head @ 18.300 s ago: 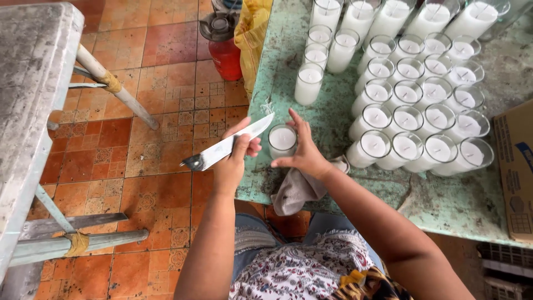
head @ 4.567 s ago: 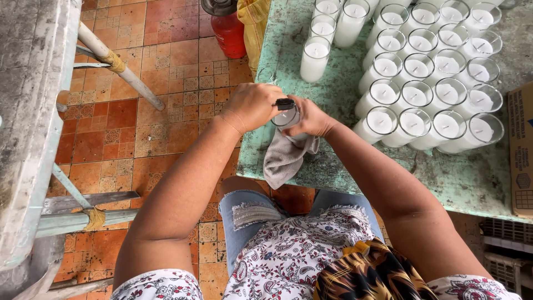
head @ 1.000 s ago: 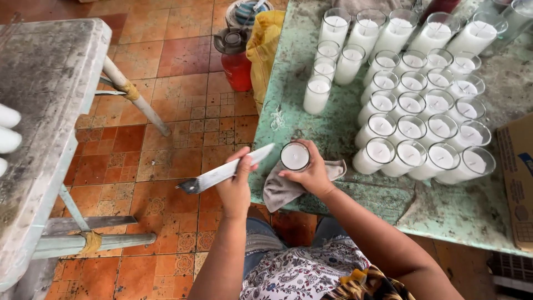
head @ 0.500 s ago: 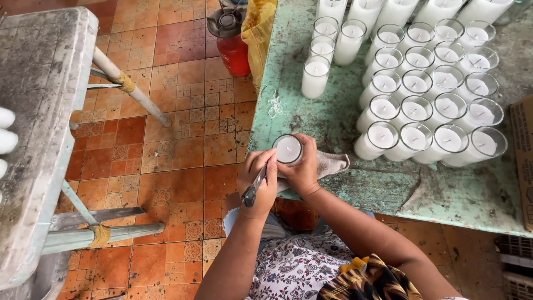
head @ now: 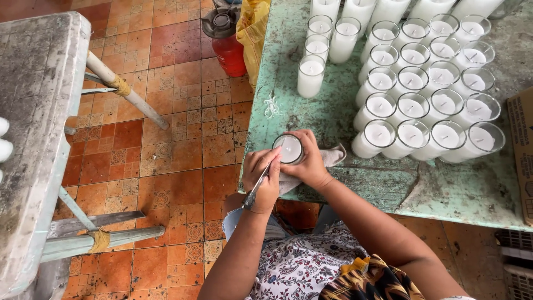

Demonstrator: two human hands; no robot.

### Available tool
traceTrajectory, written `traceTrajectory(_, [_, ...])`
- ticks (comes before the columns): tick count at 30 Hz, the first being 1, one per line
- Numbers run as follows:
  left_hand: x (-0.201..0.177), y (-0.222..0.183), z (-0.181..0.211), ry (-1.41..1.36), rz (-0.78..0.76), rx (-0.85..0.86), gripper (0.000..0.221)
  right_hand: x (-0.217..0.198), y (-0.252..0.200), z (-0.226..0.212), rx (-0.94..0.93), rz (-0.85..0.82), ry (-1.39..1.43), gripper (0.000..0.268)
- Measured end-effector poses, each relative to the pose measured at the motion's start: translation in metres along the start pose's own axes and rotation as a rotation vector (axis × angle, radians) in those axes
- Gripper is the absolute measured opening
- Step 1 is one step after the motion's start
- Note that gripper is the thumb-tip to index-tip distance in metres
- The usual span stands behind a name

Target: Scraping excess wax from the top of glass candle jars using a knife and wiping them clean with a cloth.

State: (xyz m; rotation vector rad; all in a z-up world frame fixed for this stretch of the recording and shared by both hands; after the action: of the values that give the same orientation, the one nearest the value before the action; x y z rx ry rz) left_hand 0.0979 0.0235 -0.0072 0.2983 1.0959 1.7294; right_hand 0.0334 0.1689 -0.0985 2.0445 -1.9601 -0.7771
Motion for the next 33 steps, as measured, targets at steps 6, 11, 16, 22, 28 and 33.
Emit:
traceTrajectory(6, [0.004,0.009,-0.001,-0.064,-0.069,0.011,0.015,-0.012,0.008,0.01,-0.007,-0.146,0.181,0.093])
traceTrajectory(11, [0.0,0.019,-0.008,-0.173,-0.157,-0.075,0.013,-0.008,0.004,0.02,0.05,-0.212,0.363,0.092])
traceTrajectory(16, [-0.006,0.023,-0.019,-0.223,-0.153,-0.166,0.013,-0.009,0.004,0.026,0.059,-0.247,0.364,0.084])
traceTrajectory(22, [-0.005,0.041,-0.059,-0.24,0.04,-0.202,0.016,-0.008,0.0,0.032,0.079,-0.239,0.321,0.087])
traceTrajectory(28, [0.034,0.034,-0.13,-0.041,-0.181,-0.413,0.017,-0.009,0.017,0.022,0.12,-0.233,0.212,0.087])
traceTrajectory(33, [0.017,0.046,-0.129,-0.07,0.096,-0.281,0.016,0.009,0.067,-0.021,0.597,-0.122,0.864,0.06])
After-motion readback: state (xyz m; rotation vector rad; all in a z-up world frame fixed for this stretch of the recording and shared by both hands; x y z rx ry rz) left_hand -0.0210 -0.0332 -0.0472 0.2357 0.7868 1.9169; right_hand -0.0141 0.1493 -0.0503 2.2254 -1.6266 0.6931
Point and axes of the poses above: each hand's wrist, its own y-axis towards the middle knuckle, its own x-axis out of the palm, z = x × y, the point moved 5 cm from there along y, towards the middle knuckle, and after that the axes turned 3 degrees about -z, right-handed, at the moved point
